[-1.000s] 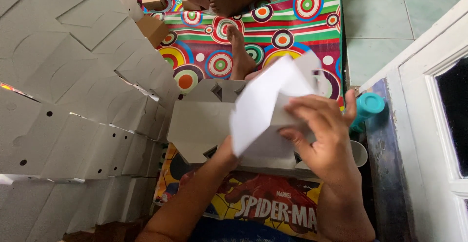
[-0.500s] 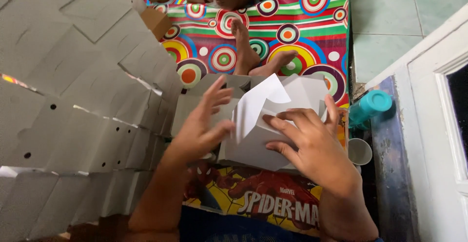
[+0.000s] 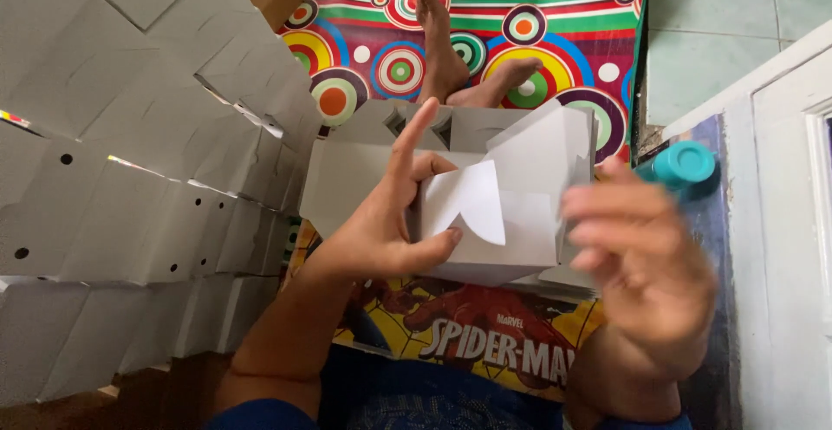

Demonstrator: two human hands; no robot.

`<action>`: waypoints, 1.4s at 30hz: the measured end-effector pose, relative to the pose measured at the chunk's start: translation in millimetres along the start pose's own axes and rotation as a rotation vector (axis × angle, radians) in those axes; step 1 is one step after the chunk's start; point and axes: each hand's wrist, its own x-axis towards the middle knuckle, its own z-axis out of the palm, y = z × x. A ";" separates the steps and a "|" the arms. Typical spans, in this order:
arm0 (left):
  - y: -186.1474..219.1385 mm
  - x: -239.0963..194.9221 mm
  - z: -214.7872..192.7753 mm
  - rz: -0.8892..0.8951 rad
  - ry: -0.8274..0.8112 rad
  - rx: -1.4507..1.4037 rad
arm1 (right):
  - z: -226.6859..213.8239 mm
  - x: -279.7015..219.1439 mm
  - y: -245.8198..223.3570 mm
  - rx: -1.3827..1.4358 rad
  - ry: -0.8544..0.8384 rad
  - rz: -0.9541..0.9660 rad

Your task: The person sits on a colorful mat and repeatedly folds flat white cardboard pieces into small boxes by hand. After forming each box, they place it on a growing stack to the left. A child is visible in the background also handling similar cardboard pieces.

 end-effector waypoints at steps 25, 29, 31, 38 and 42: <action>-14.8 -15.4 17.8 0.390 0.069 0.037 | 25.7 6.7 1.7 -0.201 -0.008 0.303; -15.1 -17.3 16.4 0.406 0.067 0.002 | 29.5 4.7 2.4 -0.096 0.155 0.435; -15.1 -17.9 16.1 0.394 0.066 0.006 | 25.6 2.1 7.3 -0.122 0.142 0.357; -14.7 -17.3 20.3 0.378 0.064 -0.001 | 18.4 -1.6 10.7 -0.253 -0.009 0.275; -16.3 -15.7 21.2 0.386 0.064 0.030 | 11.8 -6.0 14.4 -0.218 -0.054 0.290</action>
